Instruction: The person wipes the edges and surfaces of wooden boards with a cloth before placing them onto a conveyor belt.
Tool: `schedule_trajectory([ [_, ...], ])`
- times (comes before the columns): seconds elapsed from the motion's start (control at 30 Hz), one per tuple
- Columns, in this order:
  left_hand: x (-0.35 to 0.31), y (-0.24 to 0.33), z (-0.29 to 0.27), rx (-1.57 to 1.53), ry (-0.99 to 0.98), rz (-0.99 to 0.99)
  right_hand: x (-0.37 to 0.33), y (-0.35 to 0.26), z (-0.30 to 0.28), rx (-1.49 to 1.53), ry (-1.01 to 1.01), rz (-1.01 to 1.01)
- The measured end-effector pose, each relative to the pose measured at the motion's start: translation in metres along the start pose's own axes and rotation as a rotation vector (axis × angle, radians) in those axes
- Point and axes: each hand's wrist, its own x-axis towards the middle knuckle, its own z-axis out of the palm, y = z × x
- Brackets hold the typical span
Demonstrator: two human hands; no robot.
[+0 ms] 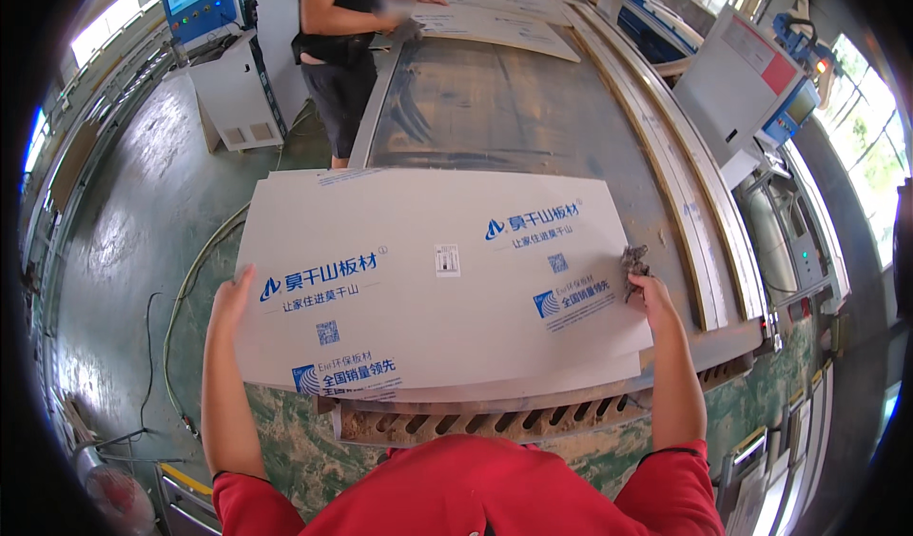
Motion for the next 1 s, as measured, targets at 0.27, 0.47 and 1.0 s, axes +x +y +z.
schedule_trajectory([
  [0.27,0.008,-0.008,0.002,0.096,0.109,0.034,-0.017,0.001,0.017,0.036,0.067,-0.094],
  [0.47,0.004,-0.007,0.001,-0.038,0.068,0.030,-0.032,-0.002,0.020,0.037,0.098,-0.067],
  [1.0,-0.001,0.002,-0.005,-0.012,0.035,0.061,-0.058,0.018,-0.005,0.166,-0.007,-0.185],
])
